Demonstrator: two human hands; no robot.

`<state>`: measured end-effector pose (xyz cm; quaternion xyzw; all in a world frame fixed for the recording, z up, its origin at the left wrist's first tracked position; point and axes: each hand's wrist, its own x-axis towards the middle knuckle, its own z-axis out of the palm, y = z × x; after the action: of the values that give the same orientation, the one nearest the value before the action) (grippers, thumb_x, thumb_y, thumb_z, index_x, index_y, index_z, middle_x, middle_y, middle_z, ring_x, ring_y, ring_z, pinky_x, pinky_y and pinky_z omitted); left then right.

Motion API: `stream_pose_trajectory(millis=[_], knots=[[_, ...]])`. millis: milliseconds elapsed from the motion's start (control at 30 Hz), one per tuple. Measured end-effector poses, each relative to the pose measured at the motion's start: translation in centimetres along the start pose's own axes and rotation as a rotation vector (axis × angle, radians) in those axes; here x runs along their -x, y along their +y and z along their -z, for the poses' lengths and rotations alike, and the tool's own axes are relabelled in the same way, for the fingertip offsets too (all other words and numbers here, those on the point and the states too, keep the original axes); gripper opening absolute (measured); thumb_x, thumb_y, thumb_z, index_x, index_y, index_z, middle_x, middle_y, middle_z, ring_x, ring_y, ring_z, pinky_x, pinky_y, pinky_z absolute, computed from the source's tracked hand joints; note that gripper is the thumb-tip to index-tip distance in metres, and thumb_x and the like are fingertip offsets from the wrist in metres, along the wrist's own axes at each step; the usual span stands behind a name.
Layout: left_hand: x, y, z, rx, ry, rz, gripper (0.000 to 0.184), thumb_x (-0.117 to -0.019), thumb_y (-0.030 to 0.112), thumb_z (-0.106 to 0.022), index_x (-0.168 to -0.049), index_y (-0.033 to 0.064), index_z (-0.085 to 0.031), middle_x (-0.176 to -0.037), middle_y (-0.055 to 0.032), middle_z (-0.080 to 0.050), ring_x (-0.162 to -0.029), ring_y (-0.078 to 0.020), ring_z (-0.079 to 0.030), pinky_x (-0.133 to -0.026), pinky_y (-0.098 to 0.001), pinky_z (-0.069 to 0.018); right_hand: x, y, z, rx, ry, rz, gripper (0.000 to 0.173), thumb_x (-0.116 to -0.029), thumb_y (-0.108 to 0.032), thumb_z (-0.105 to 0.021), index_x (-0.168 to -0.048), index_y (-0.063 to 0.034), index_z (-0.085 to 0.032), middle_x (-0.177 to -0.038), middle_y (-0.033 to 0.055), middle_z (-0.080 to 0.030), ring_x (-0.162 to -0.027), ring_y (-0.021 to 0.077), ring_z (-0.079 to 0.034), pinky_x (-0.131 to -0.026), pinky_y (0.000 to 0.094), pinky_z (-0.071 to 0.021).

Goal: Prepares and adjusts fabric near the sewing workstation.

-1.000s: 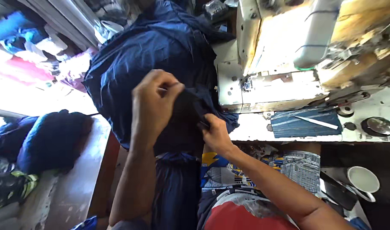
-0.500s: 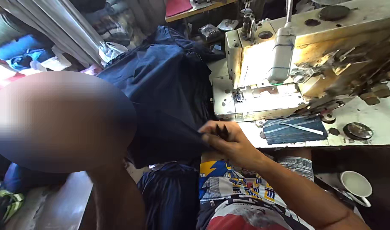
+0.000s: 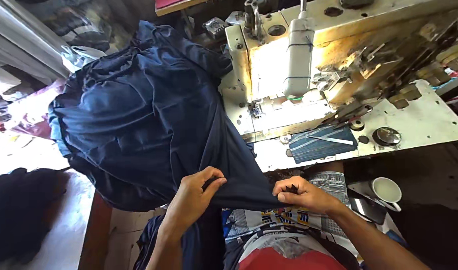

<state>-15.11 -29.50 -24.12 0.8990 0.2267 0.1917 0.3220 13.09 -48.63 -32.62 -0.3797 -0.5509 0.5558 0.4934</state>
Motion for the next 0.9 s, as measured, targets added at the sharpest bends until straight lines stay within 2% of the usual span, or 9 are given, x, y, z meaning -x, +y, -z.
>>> stream_pose_trajectory(millis=[67, 133, 233, 333, 500, 667, 767, 833, 900], knots=[[-0.5, 0.3, 0.3, 0.003, 0.044, 0.009, 0.017, -0.1025, 0.030, -0.063, -0.105, 0.0148, -0.072, -0.098, 0.0073, -0.073, -0.092, -0.0007, -0.069, -0.084, -0.0238, -0.0593, -0.6, -0.4, 0.6, 0.034, 0.056, 0.001, 0.026, -0.1041, -0.029, -0.061, -0.113, -0.0071, -0.070, -0.082, -0.0040, -0.063, -0.061, -0.0007, -0.052, -0.051, 0.0170, -0.0431], [-1.2, 0.2, 0.8, -0.003, 0.119, 0.039, 0.018, -0.1019, 0.031, -0.064, -0.105, 0.0150, -0.073, -0.100, 0.0066, -0.073, -0.094, -0.0025, -0.069, -0.086, -0.0266, -0.0596, -1.8, -0.9, 0.8, 0.095, 0.192, -0.006, 0.021, -0.1023, -0.023, -0.062, -0.110, -0.0066, -0.071, -0.082, -0.0041, -0.065, -0.064, 0.0001, -0.055, -0.056, 0.0187, -0.0470], [-2.1, 0.1, 1.3, 0.093, 0.235, 0.113, 0.013, -0.1002, 0.027, -0.067, -0.104, 0.0152, -0.072, -0.100, 0.0043, -0.070, -0.088, -0.0071, -0.069, -0.078, -0.0269, -0.0608, -3.7, -1.8, 1.1, 0.161, 0.393, 0.035, 0.014, -0.1011, -0.017, -0.063, -0.102, -0.0057, -0.071, -0.079, -0.0033, -0.065, -0.065, 0.0019, -0.056, -0.059, 0.0206, -0.0482], [-2.7, 0.2, 1.1, 0.203, 0.310, 0.140, 0.009, -0.1015, 0.019, -0.065, -0.107, 0.0137, -0.069, -0.098, 0.0032, -0.069, -0.085, -0.0075, -0.067, -0.075, -0.0251, -0.0585, -5.1, -2.1, 1.0, 0.113, 0.530, 0.075, 0.011, -0.1000, -0.016, -0.065, -0.101, -0.0061, -0.070, -0.075, -0.0027, -0.062, -0.059, 0.0029, -0.052, -0.054, 0.0204, -0.0453], [-2.6, 1.0, 0.3, 0.274, 0.382, 0.071, 0.009, -0.1029, 0.016, -0.062, -0.110, 0.0122, -0.066, -0.088, 0.0040, -0.065, -0.075, -0.0058, -0.061, -0.068, -0.0212, -0.0534, -5.7, -1.7, 0.0, -0.045, 0.551, 0.055, 0.009, -0.0996, -0.015, -0.066, -0.096, -0.0072, -0.066, -0.069, -0.0021, -0.059, -0.053, 0.0052, -0.050, -0.048, 0.0217, -0.0432], [-2.5, 1.0, 0.2, 0.191, 0.384, 0.130, 0.009, -0.1010, 0.017, -0.066, -0.109, 0.0129, -0.069, -0.092, 0.0028, -0.068, -0.077, -0.0082, -0.065, -0.067, -0.0240, -0.0571, -5.2, -1.0, 0.4, -0.083, 0.595, 0.076, 0.010, -0.0967, -0.015, -0.071, -0.096, -0.0064, -0.067, -0.066, -0.0017, -0.055, -0.048, 0.0060, -0.045, -0.043, 0.0224, -0.0392], [-2.8, 0.7, 0.5, 0.192, 0.377, 0.136, 0.011, -0.1016, 0.017, -0.065, -0.111, 0.0130, -0.070, -0.096, 0.0013, -0.071, -0.081, -0.0104, -0.068, -0.072, -0.0275, -0.0599, -6.0, -1.5, 0.7, -0.001, 0.623, 0.127, 0.011, -0.0947, -0.014, -0.072, -0.101, -0.0051, -0.069, -0.071, -0.0003, -0.059, -0.051, 0.0071, -0.047, -0.045, 0.0233, -0.0417], [-3.0, 0.7, 0.8, 0.215, 0.370, 0.111, 0.018, -0.1029, 0.015, -0.062, -0.119, 0.0127, -0.068, -0.099, 0.0004, -0.072, -0.083, -0.0109, -0.068, -0.074, -0.0277, -0.0594, -6.7, -1.9, 0.8, 0.011, 0.636, 0.161, 0.014, -0.0929, -0.010, -0.073, -0.105, -0.0035, -0.070, -0.076, 0.0010, -0.064, -0.054, 0.0074, -0.052, -0.047, 0.0230, -0.0443], [-3.1, 0.9, 1.3, 0.191, 0.363, 0.090, 0.020, -0.1044, 0.014, -0.059, -0.124, 0.0140, -0.064, -0.099, 0.0012, -0.070, -0.082, -0.0102, -0.066, -0.071, -0.0267, -0.0579, -7.2, -2.2, 0.9, -0.003, 0.626, 0.211, 0.018, -0.0923, -0.006, -0.071, -0.110, -0.0017, -0.070, -0.083, 0.0032, -0.068, -0.058, 0.0079, -0.055, -0.049, 0.0232, -0.0461]])
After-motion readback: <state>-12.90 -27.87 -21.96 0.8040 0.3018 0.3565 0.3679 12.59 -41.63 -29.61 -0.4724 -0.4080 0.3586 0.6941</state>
